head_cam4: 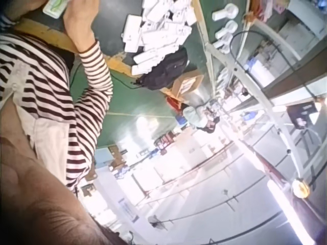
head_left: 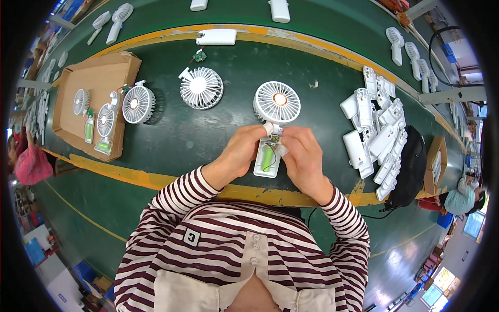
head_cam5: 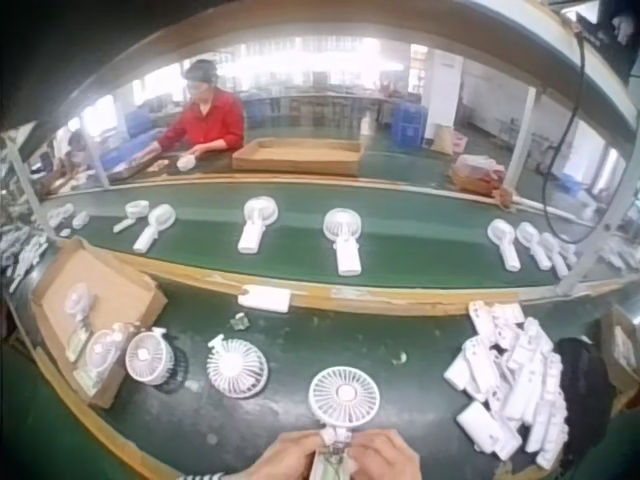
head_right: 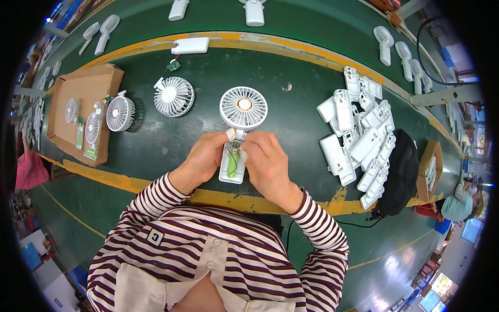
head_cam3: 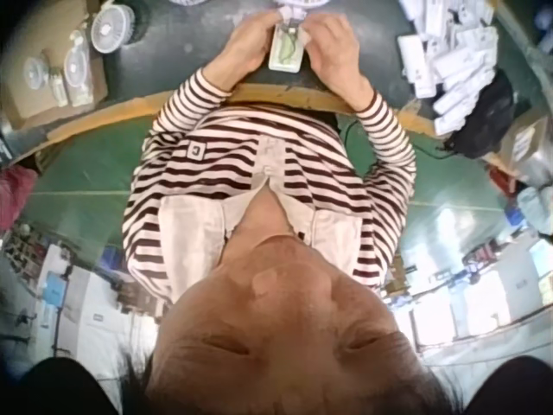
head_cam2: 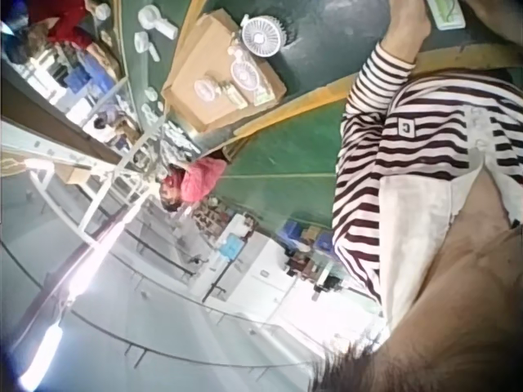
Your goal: The person assembles portable electric fans by inserting fan heads, circuit boards, and batteries into handle casings, snapping the handle covers closed by hand, and placing completed fans onto the conveyor belt. The person also packs plastic casing pieces into a cardboard box.
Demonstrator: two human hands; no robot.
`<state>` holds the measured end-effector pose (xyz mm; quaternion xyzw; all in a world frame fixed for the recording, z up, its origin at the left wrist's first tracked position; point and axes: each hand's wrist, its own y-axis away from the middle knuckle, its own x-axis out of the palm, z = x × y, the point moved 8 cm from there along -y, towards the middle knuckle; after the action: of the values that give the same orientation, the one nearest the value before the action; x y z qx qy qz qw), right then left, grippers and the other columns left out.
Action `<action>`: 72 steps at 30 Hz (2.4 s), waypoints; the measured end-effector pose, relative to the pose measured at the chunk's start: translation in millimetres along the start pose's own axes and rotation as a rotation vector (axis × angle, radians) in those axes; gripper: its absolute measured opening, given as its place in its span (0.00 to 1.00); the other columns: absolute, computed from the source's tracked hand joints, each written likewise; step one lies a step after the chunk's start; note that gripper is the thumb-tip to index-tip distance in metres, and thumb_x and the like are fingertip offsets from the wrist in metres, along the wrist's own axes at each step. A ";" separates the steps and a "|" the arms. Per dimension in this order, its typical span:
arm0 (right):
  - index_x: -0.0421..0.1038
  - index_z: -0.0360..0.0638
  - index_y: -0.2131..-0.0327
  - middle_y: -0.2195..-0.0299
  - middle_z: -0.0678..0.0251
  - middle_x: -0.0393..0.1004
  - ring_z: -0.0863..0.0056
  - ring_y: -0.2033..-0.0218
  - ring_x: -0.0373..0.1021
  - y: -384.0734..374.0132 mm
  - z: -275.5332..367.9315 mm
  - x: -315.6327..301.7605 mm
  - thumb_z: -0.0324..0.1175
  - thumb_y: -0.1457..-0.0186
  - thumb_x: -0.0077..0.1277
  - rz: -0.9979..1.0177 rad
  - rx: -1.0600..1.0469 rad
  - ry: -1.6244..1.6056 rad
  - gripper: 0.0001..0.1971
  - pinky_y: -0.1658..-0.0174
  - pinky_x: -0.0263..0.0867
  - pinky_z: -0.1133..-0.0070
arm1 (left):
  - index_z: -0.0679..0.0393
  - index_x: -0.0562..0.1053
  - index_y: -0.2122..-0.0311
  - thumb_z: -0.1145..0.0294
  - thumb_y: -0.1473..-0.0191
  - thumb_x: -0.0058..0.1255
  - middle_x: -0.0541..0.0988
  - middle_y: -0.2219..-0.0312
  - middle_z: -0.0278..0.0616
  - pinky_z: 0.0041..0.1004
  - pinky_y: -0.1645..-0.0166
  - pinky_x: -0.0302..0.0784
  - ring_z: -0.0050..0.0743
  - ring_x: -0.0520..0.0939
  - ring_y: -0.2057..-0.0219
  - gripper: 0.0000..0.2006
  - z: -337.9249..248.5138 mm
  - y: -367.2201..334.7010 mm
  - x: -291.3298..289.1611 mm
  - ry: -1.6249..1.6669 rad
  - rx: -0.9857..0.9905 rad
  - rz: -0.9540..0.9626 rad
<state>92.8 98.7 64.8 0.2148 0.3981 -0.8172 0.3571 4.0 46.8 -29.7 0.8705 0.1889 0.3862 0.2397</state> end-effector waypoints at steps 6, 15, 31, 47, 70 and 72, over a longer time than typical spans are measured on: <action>0.65 0.30 0.70 0.63 0.57 0.63 0.69 0.70 0.67 -14.1 -15.9 -1.5 0.13 0.60 0.45 0.073 0.104 -0.178 0.10 0.71 0.66 0.80 | 0.69 0.66 0.60 0.69 0.45 0.36 0.74 0.66 0.45 0.31 0.61 0.73 0.32 0.76 0.65 0.14 -13.2 5.9 10.6 0.087 -0.031 0.038; 0.65 0.28 0.70 0.63 0.59 0.63 0.73 0.73 0.67 -7.3 -26.7 9.5 0.11 0.60 0.41 0.025 0.313 -0.388 0.10 0.76 0.67 0.83 | 0.70 0.65 0.58 0.68 0.44 0.35 0.74 0.63 0.48 0.33 0.58 0.74 0.35 0.77 0.63 0.15 -13.6 3.8 7.3 0.134 -0.070 0.070; 0.65 0.27 0.71 0.64 0.56 0.63 0.69 0.71 0.66 -16.7 -13.2 8.5 0.11 0.63 0.43 0.087 0.099 -0.156 0.11 0.73 0.67 0.81 | 0.72 0.67 0.60 0.66 0.44 0.38 0.75 0.66 0.49 0.31 0.61 0.75 0.37 0.78 0.67 0.16 -6.8 -1.1 2.6 0.126 -0.097 0.155; 0.65 0.28 0.71 0.65 0.56 0.64 0.61 0.68 0.63 -13.7 -2.4 15.3 0.13 0.72 0.47 0.158 -0.040 0.088 0.16 0.67 0.64 0.74 | 0.66 0.69 0.65 0.67 0.47 0.38 0.75 0.72 0.43 0.26 0.70 0.74 0.27 0.77 0.72 0.12 2.1 -3.6 -5.0 0.096 -0.122 0.029; 0.66 0.32 0.75 0.67 0.60 0.62 0.67 0.69 0.60 -16.8 0.2 28.8 0.24 0.68 0.48 0.372 -0.122 0.237 0.10 0.68 0.58 0.75 | 0.68 0.71 0.64 0.74 0.51 0.48 0.76 0.70 0.42 0.26 0.65 0.75 0.26 0.78 0.70 0.09 9.3 -7.4 -11.0 -0.146 -0.153 0.084; 0.66 0.34 0.77 0.68 0.62 0.63 0.68 0.69 0.60 -19.9 0.9 27.3 0.25 0.69 0.48 0.372 -0.099 0.292 0.09 0.69 0.57 0.76 | 0.68 0.70 0.63 0.74 0.51 0.47 0.75 0.69 0.42 0.27 0.64 0.76 0.27 0.78 0.69 0.10 12.7 -9.1 -11.2 -0.062 -0.183 0.093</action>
<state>59.9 95.3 57.8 0.3825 0.4385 -0.6773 0.4502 5.2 44.9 -48.7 0.8642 0.1050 0.3854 0.3058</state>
